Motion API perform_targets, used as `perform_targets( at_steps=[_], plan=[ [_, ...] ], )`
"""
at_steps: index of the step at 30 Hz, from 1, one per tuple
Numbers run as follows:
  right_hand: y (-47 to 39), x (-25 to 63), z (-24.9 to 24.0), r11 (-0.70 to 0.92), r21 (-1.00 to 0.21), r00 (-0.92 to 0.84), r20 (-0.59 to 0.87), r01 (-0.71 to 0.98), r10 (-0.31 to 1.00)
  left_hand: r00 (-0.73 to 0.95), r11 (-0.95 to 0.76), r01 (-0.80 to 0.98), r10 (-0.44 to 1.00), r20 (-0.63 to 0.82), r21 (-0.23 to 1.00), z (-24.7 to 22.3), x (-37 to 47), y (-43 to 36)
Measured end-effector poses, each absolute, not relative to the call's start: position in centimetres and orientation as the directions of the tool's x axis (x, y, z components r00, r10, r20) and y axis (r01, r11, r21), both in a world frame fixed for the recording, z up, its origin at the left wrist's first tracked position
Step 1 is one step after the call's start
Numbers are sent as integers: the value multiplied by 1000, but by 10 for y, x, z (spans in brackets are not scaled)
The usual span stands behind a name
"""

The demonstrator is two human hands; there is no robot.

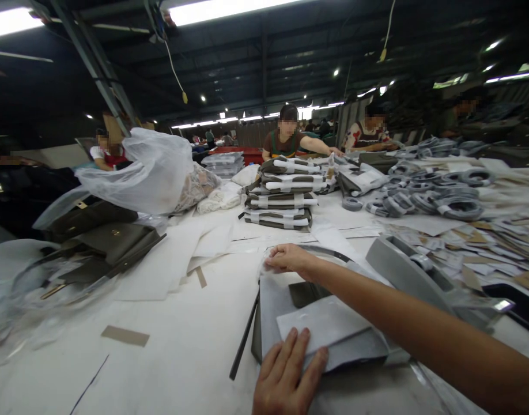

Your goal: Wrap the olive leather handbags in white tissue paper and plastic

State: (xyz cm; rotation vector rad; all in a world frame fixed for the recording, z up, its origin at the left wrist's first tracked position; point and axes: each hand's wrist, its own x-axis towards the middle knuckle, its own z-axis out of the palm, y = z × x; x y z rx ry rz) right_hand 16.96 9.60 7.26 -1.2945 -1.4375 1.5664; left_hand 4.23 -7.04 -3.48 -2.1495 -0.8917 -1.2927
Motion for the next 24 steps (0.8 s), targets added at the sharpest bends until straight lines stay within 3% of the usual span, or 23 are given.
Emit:
perform_targets(
  at_steps=[9, 13, 19, 24],
  plan=[
    [35, 196, 86, -43, -997, -493, -70, 66, 867, 540, -685, 705, 348, 766, -186, 2, 30, -78],
    [11, 198, 80, 19, -997, -444, -18, 79, 896, 517, -680, 717, 372, 771, -153, -1, 31, -79],
    [-33, 203, 70, 385, -891, -494, 230, 239, 839, 467, -696, 713, 389, 794, -78, -2, 33, -80],
    [-66, 211, 54, 489, -829, -493, 316, 272, 811, 452, -764, 645, 410, 792, 27, 2, 29, -80]
  ],
)
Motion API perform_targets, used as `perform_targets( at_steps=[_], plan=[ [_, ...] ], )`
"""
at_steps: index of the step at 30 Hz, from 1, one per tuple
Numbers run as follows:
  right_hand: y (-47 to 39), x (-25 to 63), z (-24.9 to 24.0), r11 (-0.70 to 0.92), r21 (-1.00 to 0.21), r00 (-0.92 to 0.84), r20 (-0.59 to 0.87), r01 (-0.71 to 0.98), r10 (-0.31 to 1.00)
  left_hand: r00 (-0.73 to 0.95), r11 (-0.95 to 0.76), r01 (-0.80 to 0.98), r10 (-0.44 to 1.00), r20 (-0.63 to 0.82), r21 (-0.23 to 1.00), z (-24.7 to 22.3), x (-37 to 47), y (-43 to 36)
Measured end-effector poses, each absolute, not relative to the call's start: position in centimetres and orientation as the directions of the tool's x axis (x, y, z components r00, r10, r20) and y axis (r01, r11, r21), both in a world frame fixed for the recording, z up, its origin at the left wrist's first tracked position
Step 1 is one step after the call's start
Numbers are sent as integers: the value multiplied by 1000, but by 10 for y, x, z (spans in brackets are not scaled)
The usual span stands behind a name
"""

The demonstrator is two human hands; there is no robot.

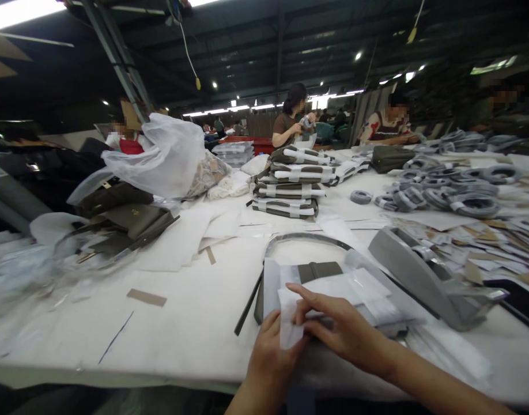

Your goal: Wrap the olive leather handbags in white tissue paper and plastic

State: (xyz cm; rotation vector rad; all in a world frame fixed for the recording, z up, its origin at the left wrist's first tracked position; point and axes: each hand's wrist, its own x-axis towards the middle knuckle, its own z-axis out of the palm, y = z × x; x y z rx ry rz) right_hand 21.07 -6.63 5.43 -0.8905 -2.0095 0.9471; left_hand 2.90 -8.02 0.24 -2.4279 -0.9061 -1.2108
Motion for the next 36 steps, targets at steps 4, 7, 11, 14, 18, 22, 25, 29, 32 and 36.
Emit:
perform_targets(
  at_steps=[4, 7, 11, 14, 18, 22, 25, 29, 32, 36],
  plan=[
    [-77, 212, 43, 576, -785, -425, 451, 230, 784, 459, -778, 625, 433, 776, 64, 3, 26, -80],
    [-81, 210, 40, 583, -799, -368, 502, 149, 782, 412, -769, 631, 442, 797, 101, 1, 27, -79],
    [-88, 205, 41, 565, -825, -345, 520, 35, 781, 390, -765, 631, 455, 800, 128, 0, 29, -79],
    [-94, 205, 39, 588, -809, -364, 545, 9, 755, 382, -767, 624, 469, 796, 153, 0, 27, -79],
    [-101, 210, 29, 608, -793, -387, 549, 39, 741, 372, -751, 637, 495, 785, 172, -3, 22, -82],
    [-103, 211, 19, 694, -714, -452, 591, 95, 669, 339, -722, 662, 527, 779, 201, -14, 16, -84],
    [-104, 209, 14, 807, -568, -495, 660, 163, 565, 326, -705, 687, 516, 792, 176, -19, 14, -84],
    [-108, 210, 21, 849, -462, -576, 633, 257, 518, 486, -744, 666, 476, 733, 41, -14, 14, -83],
    [-108, 218, 41, 829, -473, -607, 576, 299, 547, 527, -758, 652, 459, 715, 6, -9, 15, -83],
    [-108, 228, 59, 769, -452, -464, 617, 452, 635, 525, -752, 658, 443, 727, -17, -8, 14, -82]
  ],
)
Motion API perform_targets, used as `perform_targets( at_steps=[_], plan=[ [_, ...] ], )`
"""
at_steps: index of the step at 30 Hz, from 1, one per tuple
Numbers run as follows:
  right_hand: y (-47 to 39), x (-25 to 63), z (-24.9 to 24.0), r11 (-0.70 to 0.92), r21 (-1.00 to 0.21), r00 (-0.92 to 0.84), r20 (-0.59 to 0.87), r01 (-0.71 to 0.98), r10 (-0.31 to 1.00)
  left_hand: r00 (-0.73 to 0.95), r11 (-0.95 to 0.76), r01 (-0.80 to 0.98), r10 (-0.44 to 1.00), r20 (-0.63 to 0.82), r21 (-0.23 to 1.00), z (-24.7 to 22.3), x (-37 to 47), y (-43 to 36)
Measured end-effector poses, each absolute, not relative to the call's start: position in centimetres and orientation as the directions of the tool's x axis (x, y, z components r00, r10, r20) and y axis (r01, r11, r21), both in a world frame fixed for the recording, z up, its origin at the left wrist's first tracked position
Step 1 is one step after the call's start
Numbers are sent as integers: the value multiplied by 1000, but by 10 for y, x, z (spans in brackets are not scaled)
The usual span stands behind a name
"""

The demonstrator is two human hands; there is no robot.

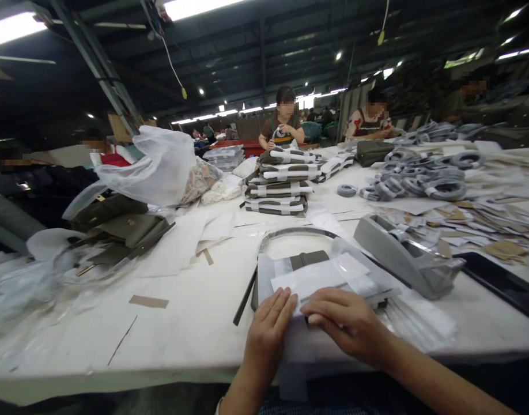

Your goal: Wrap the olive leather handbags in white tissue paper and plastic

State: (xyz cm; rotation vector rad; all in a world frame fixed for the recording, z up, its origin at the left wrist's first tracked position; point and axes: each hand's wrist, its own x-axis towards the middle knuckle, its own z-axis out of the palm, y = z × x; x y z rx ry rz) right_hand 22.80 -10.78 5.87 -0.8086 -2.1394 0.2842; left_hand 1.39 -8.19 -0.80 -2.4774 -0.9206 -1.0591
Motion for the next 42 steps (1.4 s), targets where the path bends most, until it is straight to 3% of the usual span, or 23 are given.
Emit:
perform_targets(
  at_steps=[3, 6, 8, 11, 13, 16, 20, 24, 34, 40, 42],
  plan=[
    [-121, 225, 46, 776, -377, -567, 532, 506, 629, 549, -761, 649, 454, 702, -16, -9, 12, -81],
    [-138, 219, 27, 866, -300, -697, 514, 400, 500, 569, -771, 637, 470, 675, -1, -11, 9, -80],
    [-139, 219, 25, 890, -270, -634, 628, 367, 452, 572, -773, 634, 466, 675, -3, -14, 8, -80],
    [-109, 225, 42, 776, -259, -423, 719, 574, 552, 572, -770, 637, 448, 687, -28, -16, 9, -79],
    [-71, 229, 58, 611, -272, -387, 571, 743, 724, 569, -764, 643, 437, 696, -46, -16, 9, -79],
    [-11, 233, 72, 441, -178, -407, 199, 880, 892, 571, -760, 646, 412, 710, -79, -14, 10, -78],
    [46, 232, 70, 470, -176, -488, -71, 865, 870, 567, -757, 645, 383, 729, -103, -15, 9, -77],
    [65, 225, 64, 499, -203, -534, -189, 842, 824, 573, -756, 639, 348, 742, -139, -19, 8, -73],
    [48, 168, 56, 467, -208, -489, -65, 859, 870, 558, -761, 634, 325, 763, -139, -20, 11, -70],
    [19, 191, 65, 616, -256, -627, 48, 745, 778, 523, -733, 673, 379, 764, -97, -21, 13, -76],
    [-9, 210, 64, 646, -298, -630, 162, 702, 759, 513, -735, 673, 383, 768, -83, -21, 14, -77]
  ],
)
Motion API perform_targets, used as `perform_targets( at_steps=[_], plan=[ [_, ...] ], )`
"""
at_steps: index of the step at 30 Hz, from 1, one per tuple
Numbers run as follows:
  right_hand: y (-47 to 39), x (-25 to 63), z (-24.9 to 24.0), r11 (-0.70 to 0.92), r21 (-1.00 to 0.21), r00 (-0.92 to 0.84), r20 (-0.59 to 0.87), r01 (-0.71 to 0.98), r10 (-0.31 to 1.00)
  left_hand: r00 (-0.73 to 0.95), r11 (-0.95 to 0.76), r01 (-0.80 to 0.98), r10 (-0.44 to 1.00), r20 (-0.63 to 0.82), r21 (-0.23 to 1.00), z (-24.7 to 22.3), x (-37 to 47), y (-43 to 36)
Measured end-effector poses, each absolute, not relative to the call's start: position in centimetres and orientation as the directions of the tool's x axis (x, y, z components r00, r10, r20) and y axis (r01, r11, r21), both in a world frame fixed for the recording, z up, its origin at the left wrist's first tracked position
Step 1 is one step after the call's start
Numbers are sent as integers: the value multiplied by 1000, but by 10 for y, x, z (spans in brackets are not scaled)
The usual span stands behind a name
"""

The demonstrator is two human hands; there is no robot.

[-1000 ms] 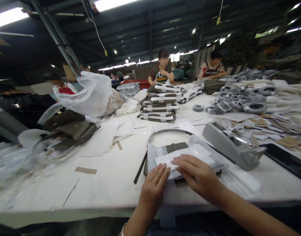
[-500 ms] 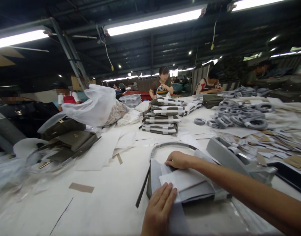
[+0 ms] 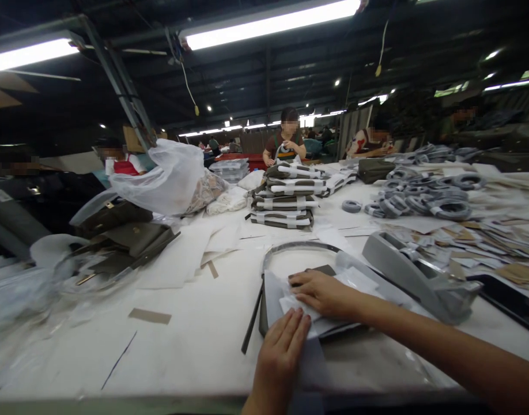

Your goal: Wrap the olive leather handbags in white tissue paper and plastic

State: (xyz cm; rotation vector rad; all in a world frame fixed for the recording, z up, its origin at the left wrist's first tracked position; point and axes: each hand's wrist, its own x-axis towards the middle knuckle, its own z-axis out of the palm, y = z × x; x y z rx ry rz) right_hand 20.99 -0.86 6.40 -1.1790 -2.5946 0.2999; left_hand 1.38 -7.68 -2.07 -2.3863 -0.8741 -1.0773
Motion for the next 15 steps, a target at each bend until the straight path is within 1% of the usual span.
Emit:
perform_targets(
  at_steps=[2, 3, 4, 5, 6, 8, 10, 12, 15],
  plan=[
    [-46, 229, 56, 672, -327, -557, 382, 665, 737, 509, -744, 666, 400, 762, -54, -21, 14, -77],
    [-66, 237, 48, 696, -316, -519, 488, 645, 702, 510, -751, 659, 416, 753, -32, -20, 13, -78],
    [-87, 243, 40, 737, -276, -516, 565, 617, 644, 511, -758, 652, 435, 741, -5, -20, 13, -79],
    [-106, 247, 30, 781, -218, -549, 603, 585, 579, 517, -765, 643, 455, 725, 22, -20, 12, -79],
    [-123, 248, 19, 827, -146, -614, 603, 543, 509, 524, -771, 635, 474, 708, 47, -20, 12, -80],
    [-148, 243, -4, 885, -7, -743, 540, 465, 395, 537, -778, 622, 504, 676, 86, -19, 10, -82],
    [-158, 230, -24, 887, 88, -793, 494, 454, 357, 548, -780, 616, 526, 651, 111, -18, 9, -82],
    [-155, 213, -36, 864, 122, -761, 544, 489, 353, 558, -781, 613, 535, 634, 120, -15, 8, -83],
    [-144, 193, -39, 853, 75, -635, 702, 517, 323, 571, -785, 611, 527, 629, 104, -12, 8, -82]
  ],
)
